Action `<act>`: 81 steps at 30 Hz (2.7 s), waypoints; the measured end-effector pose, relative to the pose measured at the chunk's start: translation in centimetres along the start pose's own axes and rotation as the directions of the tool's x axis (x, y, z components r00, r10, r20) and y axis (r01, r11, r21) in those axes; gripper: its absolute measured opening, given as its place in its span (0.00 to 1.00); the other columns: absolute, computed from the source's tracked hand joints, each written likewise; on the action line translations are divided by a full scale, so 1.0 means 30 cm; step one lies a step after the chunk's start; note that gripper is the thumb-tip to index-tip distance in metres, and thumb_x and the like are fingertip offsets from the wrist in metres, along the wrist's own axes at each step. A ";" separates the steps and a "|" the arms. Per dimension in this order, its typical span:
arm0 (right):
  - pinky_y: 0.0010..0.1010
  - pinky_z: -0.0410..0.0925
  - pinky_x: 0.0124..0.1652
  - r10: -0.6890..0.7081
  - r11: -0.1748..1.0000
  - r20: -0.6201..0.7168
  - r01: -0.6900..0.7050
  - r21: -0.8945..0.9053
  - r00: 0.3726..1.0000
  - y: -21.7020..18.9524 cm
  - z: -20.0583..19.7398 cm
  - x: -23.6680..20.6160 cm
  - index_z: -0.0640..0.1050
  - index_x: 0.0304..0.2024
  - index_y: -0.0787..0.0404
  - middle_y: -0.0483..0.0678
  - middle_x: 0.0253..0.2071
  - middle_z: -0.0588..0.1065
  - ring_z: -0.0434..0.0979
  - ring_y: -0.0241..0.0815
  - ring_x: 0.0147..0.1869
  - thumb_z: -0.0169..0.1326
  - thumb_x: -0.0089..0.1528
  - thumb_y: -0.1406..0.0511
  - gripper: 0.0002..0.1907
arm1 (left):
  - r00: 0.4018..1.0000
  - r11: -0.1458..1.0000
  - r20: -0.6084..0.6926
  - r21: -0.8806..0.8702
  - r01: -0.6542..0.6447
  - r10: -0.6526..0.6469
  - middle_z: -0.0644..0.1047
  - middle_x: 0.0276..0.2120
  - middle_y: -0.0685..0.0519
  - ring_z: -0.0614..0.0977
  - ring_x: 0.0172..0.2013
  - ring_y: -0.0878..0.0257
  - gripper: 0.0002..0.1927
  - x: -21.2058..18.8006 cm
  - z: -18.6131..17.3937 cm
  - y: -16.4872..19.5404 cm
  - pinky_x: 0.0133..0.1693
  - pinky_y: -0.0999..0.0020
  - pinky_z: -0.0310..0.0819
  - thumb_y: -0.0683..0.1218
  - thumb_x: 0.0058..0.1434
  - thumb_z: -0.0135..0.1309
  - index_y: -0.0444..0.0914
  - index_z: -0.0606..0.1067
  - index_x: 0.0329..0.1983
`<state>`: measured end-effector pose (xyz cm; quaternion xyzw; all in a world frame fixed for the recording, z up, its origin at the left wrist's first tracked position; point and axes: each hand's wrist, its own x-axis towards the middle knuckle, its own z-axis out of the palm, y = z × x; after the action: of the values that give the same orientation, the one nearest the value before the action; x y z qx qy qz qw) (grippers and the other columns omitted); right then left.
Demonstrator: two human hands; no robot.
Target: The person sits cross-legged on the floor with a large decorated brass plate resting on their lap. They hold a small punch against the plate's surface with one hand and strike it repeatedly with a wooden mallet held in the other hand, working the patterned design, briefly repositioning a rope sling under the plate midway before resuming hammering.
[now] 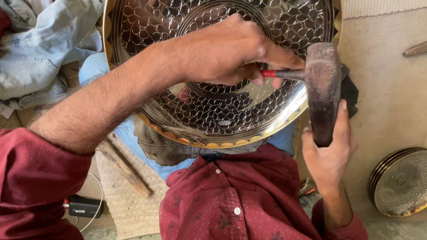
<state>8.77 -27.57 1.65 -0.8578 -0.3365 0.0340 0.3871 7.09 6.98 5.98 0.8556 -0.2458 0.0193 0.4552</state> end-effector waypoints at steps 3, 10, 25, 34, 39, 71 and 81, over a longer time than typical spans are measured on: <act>0.31 0.71 0.46 0.108 0.956 0.002 -0.104 0.274 0.994 -0.016 -0.012 0.025 0.44 0.79 0.57 0.54 0.41 0.72 0.74 0.42 0.42 0.60 0.60 0.81 0.54 | 0.998 0.998 -0.036 -0.038 -0.052 0.051 0.79 0.56 0.47 0.82 0.51 0.47 0.37 -0.009 -0.003 -0.002 0.48 0.54 0.78 0.36 0.49 0.64 0.43 0.73 0.66; 0.31 0.72 0.46 0.232 0.819 0.079 -0.238 0.522 0.970 -0.030 -0.038 0.076 0.42 0.80 0.56 0.54 0.43 0.73 0.75 0.43 0.45 0.61 0.62 0.78 0.55 | 0.994 1.000 -0.107 -0.003 -0.018 0.018 0.79 0.57 0.46 0.82 0.52 0.47 0.35 -0.031 0.018 -0.011 0.49 0.55 0.80 0.37 0.51 0.65 0.41 0.74 0.65; 0.30 0.73 0.44 0.393 0.765 -0.048 -0.297 0.572 0.918 0.018 -0.029 -0.029 0.36 0.81 0.57 0.50 0.57 0.67 0.72 0.39 0.47 0.57 0.57 0.83 0.61 | 0.988 0.994 -0.123 -0.045 -0.095 0.089 0.78 0.59 0.46 0.82 0.55 0.48 0.31 -0.054 0.006 -0.012 0.52 0.56 0.79 0.38 0.57 0.65 0.39 0.74 0.66; 0.41 0.74 0.43 -0.243 0.795 0.116 0.266 -0.545 0.963 0.025 -0.038 -0.003 0.43 0.81 0.49 0.64 0.46 0.73 0.77 0.54 0.43 0.66 0.47 0.80 0.68 | 1.000 0.999 -0.012 -0.032 0.001 -0.001 0.80 0.55 0.49 0.82 0.51 0.48 0.35 -0.030 -0.002 0.003 0.45 0.53 0.77 0.39 0.51 0.65 0.44 0.74 0.65; 0.39 0.72 0.42 -0.122 0.976 -0.034 0.113 -0.184 0.992 0.005 0.023 -0.031 0.47 0.77 0.61 0.62 0.43 0.73 0.76 0.51 0.42 0.59 0.52 0.81 0.56 | 0.996 0.995 0.082 -0.103 -0.014 0.023 0.81 0.54 0.52 0.84 0.48 0.53 0.29 -0.004 0.004 -0.011 0.45 0.54 0.78 0.42 0.58 0.64 0.47 0.75 0.64; 0.32 0.65 0.64 0.211 0.972 0.095 -0.219 0.084 0.973 0.274 0.250 0.128 0.69 0.67 0.68 0.57 0.62 0.74 0.73 0.47 0.66 0.52 0.70 0.69 0.22 | 0.938 0.766 -0.341 -0.619 -0.172 -0.064 0.74 0.51 0.51 0.80 0.51 0.59 0.15 -0.069 0.421 0.577 0.53 0.70 0.77 0.48 0.79 0.40 0.40 0.63 0.65; 0.34 0.68 0.54 0.226 0.971 0.120 -0.234 0.057 0.967 0.162 0.283 0.432 0.70 0.53 0.69 0.57 0.50 0.75 0.75 0.47 0.54 0.53 0.68 0.68 0.13 | 0.875 0.760 -0.455 -0.624 -0.181 -0.165 0.78 0.51 0.55 0.80 0.46 0.65 0.17 -0.200 0.356 0.567 0.46 0.74 0.81 0.53 0.75 0.54 0.41 0.70 0.62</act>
<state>18.74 -16.62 -5.00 -0.8736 -0.2544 0.1388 0.3909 -7.66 -6.93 11.29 0.6101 -0.1188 0.1481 0.7693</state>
